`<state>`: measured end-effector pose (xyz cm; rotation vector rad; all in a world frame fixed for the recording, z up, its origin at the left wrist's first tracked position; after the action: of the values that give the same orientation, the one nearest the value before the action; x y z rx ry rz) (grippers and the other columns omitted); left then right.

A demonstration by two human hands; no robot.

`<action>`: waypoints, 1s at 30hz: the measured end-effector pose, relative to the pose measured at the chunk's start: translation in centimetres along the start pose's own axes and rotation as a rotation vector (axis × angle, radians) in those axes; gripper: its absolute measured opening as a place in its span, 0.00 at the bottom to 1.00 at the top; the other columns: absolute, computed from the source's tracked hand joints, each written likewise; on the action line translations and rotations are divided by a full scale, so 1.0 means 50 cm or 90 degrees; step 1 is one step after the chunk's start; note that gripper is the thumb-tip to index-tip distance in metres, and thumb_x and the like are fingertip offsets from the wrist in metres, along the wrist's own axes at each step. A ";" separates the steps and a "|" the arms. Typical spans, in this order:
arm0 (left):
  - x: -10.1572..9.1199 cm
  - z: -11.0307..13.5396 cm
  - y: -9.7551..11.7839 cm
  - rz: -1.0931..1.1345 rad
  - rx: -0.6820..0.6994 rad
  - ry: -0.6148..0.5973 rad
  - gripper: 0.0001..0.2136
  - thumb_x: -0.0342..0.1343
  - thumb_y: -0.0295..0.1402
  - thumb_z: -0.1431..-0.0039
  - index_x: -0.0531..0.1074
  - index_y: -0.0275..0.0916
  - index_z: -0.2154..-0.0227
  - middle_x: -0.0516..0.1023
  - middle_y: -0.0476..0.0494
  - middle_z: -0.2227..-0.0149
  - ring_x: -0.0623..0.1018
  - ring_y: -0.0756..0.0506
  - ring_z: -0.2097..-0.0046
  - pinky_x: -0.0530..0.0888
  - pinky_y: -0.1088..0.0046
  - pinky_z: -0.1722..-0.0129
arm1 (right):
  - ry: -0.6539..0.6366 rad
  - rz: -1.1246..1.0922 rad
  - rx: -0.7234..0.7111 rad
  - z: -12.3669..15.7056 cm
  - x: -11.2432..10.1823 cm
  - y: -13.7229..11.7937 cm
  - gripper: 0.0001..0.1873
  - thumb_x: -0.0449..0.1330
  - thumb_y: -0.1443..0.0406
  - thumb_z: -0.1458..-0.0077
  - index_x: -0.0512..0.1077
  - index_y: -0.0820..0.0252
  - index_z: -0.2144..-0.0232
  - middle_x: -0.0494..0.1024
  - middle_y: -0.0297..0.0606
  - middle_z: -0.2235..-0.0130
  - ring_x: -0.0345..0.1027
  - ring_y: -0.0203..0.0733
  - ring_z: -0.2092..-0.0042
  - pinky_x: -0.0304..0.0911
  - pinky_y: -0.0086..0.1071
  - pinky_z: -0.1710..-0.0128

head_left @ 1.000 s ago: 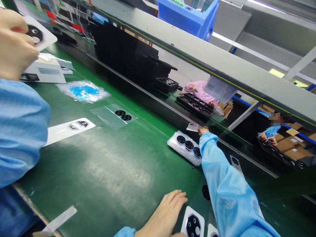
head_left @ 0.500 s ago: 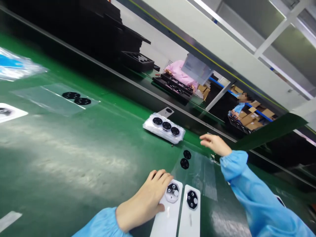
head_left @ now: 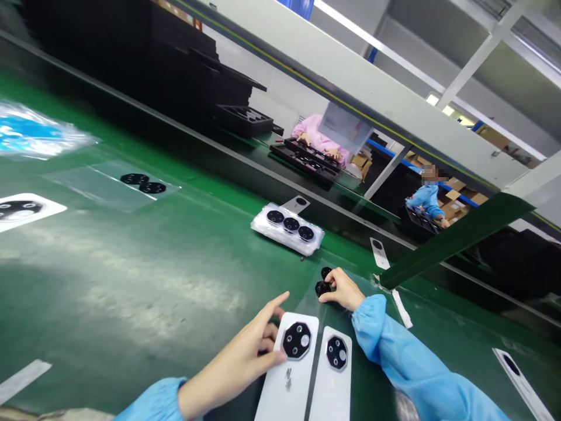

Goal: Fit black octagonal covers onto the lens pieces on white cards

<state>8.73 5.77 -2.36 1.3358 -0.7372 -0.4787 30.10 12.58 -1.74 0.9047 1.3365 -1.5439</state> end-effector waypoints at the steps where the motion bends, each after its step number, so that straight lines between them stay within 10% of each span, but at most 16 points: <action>1: -0.002 0.000 -0.007 0.059 -0.011 0.012 0.32 0.56 0.33 0.49 0.47 0.45 0.44 0.65 0.45 0.56 0.73 0.46 0.60 0.70 0.66 0.59 | -0.003 0.004 0.009 -0.004 0.001 0.003 0.11 0.57 0.61 0.43 0.69 0.64 0.62 0.71 0.37 0.60 0.67 0.39 0.62 0.65 0.38 0.62; 8: -0.016 0.000 -0.014 0.149 -0.022 0.095 0.24 0.61 0.37 0.52 0.58 0.41 0.54 0.71 0.45 0.60 0.74 0.45 0.60 0.69 0.68 0.61 | 0.037 0.007 0.015 0.016 -0.001 -0.016 0.17 0.65 0.65 0.58 0.63 0.57 0.66 0.66 0.31 0.66 0.63 0.38 0.66 0.61 0.34 0.66; 16: -0.024 0.007 0.003 0.140 -0.023 0.111 0.19 0.59 0.38 0.49 0.64 0.39 0.54 0.74 0.43 0.60 0.73 0.42 0.55 0.68 0.66 0.55 | 0.107 -0.025 -0.053 0.062 0.001 -0.042 0.20 0.61 0.69 0.54 0.64 0.56 0.57 0.63 0.39 0.56 0.64 0.48 0.54 0.62 0.42 0.54; 30: -0.022 0.014 0.013 0.257 -0.071 0.120 0.17 0.58 0.34 0.50 0.68 0.39 0.55 0.77 0.41 0.56 0.76 0.41 0.56 0.71 0.66 0.57 | 0.067 -0.172 -0.085 0.067 -0.027 -0.036 0.19 0.60 0.67 0.56 0.65 0.55 0.59 0.63 0.39 0.53 0.64 0.44 0.53 0.70 0.35 0.64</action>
<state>7.41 6.18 -1.92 1.0756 -0.7874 -0.0684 28.98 9.53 0.67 0.7535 1.6730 -1.6031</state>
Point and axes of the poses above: each hand's wrist, its own z-axis away from the middle knuckle, its own x-axis out of the palm, y = z × x, the point moved 7 cm from there along -z, towards the middle knuckle
